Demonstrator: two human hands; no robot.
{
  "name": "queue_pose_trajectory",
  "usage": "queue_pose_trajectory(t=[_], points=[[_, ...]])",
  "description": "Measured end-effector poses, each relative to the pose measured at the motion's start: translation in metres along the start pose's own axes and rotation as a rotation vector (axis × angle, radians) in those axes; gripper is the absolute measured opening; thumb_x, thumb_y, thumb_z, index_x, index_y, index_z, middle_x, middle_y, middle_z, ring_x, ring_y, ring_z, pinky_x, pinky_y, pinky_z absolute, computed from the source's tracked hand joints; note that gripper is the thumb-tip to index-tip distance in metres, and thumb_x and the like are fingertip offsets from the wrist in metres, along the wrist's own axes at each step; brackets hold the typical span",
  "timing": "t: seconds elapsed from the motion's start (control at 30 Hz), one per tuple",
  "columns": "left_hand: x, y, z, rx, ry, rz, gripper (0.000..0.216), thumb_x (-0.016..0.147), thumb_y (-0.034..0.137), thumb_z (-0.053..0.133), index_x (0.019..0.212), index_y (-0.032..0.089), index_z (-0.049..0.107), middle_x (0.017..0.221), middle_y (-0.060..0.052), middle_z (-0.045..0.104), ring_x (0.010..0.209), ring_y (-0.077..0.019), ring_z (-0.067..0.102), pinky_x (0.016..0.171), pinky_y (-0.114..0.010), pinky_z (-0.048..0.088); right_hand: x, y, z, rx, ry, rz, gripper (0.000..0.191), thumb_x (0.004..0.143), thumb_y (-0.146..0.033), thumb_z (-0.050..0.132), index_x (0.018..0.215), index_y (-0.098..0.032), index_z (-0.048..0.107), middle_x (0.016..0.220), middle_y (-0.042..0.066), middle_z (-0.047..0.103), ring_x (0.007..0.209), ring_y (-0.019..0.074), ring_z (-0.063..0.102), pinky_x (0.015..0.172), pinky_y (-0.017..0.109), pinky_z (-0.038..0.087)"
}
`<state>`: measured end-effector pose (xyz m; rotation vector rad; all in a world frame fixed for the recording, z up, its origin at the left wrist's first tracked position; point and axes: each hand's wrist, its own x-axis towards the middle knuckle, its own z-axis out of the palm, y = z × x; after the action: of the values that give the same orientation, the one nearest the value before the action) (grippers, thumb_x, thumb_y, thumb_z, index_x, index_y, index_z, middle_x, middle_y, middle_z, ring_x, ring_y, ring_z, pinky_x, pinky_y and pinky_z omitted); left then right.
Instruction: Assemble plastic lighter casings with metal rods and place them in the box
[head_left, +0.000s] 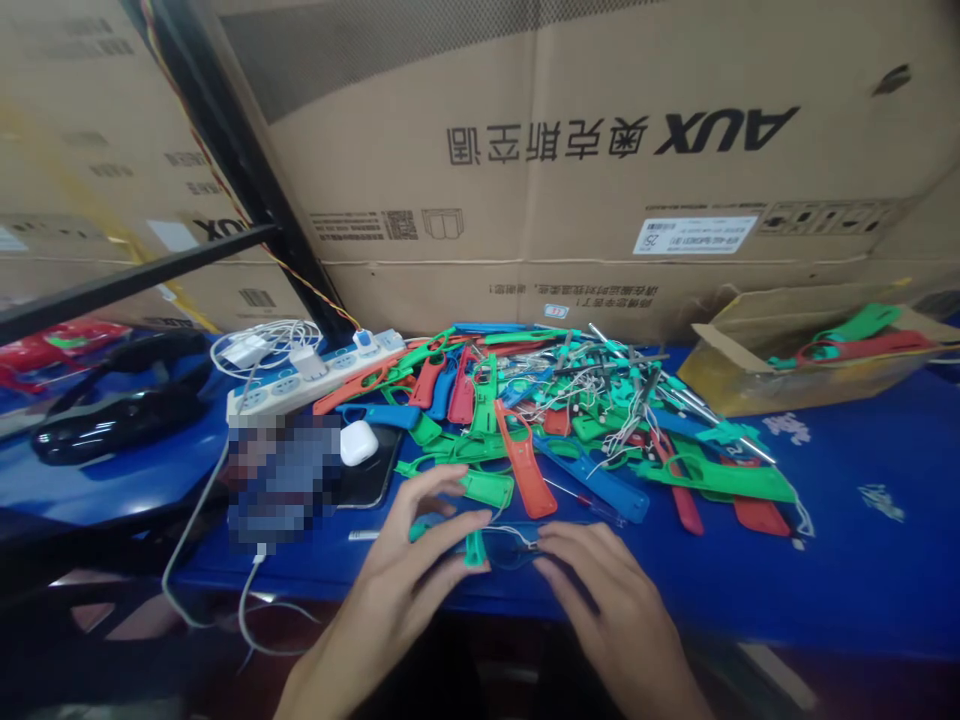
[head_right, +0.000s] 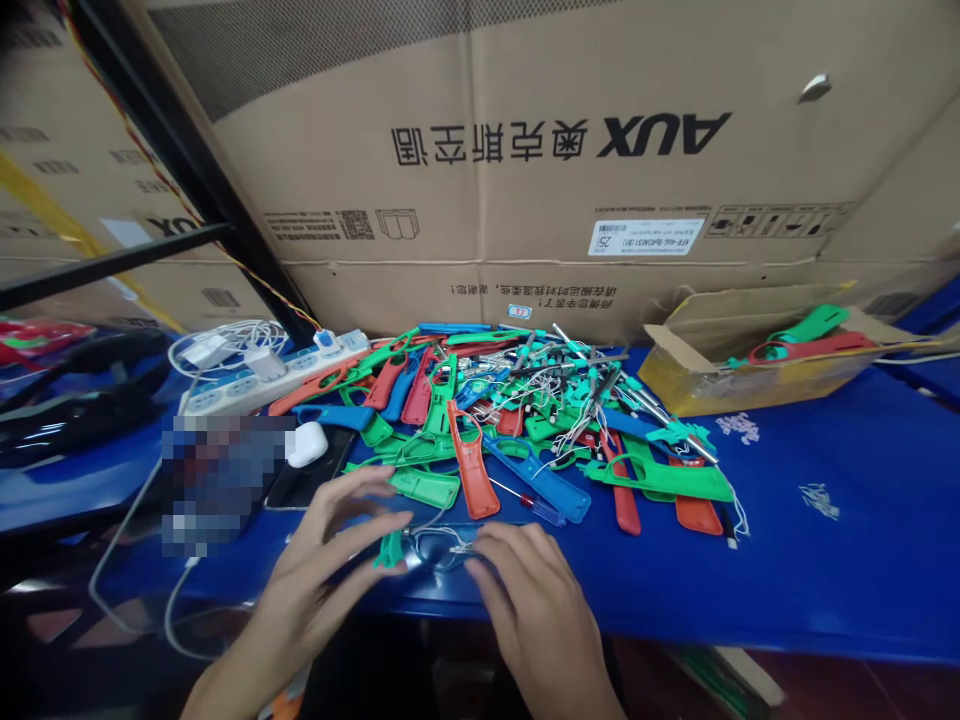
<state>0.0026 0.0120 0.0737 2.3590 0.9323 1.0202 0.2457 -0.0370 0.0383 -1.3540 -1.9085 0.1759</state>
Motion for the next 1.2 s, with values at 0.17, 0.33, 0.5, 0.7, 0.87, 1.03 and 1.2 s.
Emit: queue_pose_trajectory(t=[0.17,0.33,0.5,0.7,0.87,1.03,1.2], points=[[0.008,0.0,-0.002,0.112,-0.045,0.043,0.031,0.106,0.024,0.056,0.137,0.024,0.06,0.109,-0.007,0.067,0.097,-0.0192,0.065,0.085,-0.033,0.056,-0.001,0.0,0.0,-0.016,-0.019,0.011,0.016,0.106,-0.03,0.053,0.11,-0.026,0.068,0.11,0.002,0.077,0.099,0.0214,0.072,0.086,0.036,0.057],[0.01,0.001,-0.003,0.193,-0.072,0.114,0.029,0.108,0.017,0.047,0.132,0.021,0.063,0.108,-0.008,0.065,0.092,-0.0179,0.062,0.077,-0.031,0.052,-0.003,0.001,0.0,-0.009,-0.039,0.045,0.017,0.106,-0.031,0.052,0.11,-0.026,0.068,0.111,0.003,0.076,0.101,0.0218,0.071,0.088,0.036,0.058],[0.01,0.002,-0.002,0.319,-0.158,0.15,0.038,0.106,0.006,0.041,0.137,0.019,0.058,0.12,-0.008,0.068,0.103,-0.0204,0.062,0.089,-0.036,0.048,-0.002,0.0,-0.001,0.011,-0.05,0.052,0.015,0.105,-0.029,0.054,0.11,-0.027,0.068,0.111,0.002,0.076,0.101,0.0217,0.071,0.088,0.036,0.057],[0.02,0.007,0.0,0.38,-0.149,0.195,0.023,0.109,0.016,0.046,0.121,0.017,0.065,0.097,-0.003,0.073,0.086,-0.0196,0.06,0.082,-0.035,0.042,-0.002,0.001,0.001,0.0,-0.03,0.035,0.015,0.106,-0.031,0.054,0.109,-0.027,0.068,0.111,0.002,0.076,0.1,0.0214,0.071,0.087,0.035,0.057],[0.029,0.012,0.002,0.496,-0.129,0.234,0.021,0.108,0.023,0.053,0.094,0.019,0.069,0.078,0.001,0.069,0.079,-0.0202,0.055,0.075,-0.034,0.034,-0.005,0.004,0.002,-0.013,-0.032,0.028,0.017,0.105,-0.025,0.053,0.112,-0.026,0.068,0.112,0.002,0.076,0.101,0.0208,0.072,0.087,0.034,0.057],[0.029,0.009,0.007,0.611,-0.198,0.246,0.017,0.105,0.02,0.058,0.094,0.02,0.071,0.081,0.0,0.067,0.079,-0.0213,0.053,0.072,-0.035,0.032,-0.006,0.006,0.002,-0.011,-0.033,-0.005,0.022,0.104,-0.017,0.051,0.112,-0.026,0.069,0.114,0.002,0.076,0.101,0.0204,0.071,0.088,0.034,0.058],[0.028,0.007,0.008,0.675,-0.221,0.246,0.018,0.104,0.018,0.057,0.095,0.021,0.072,0.082,-0.001,0.066,0.08,-0.0212,0.054,0.071,-0.035,0.032,-0.005,0.006,0.003,-0.016,-0.018,-0.013,0.019,0.103,-0.019,0.053,0.108,-0.025,0.071,0.111,0.004,0.076,0.098,0.0205,0.072,0.086,0.034,0.058]])
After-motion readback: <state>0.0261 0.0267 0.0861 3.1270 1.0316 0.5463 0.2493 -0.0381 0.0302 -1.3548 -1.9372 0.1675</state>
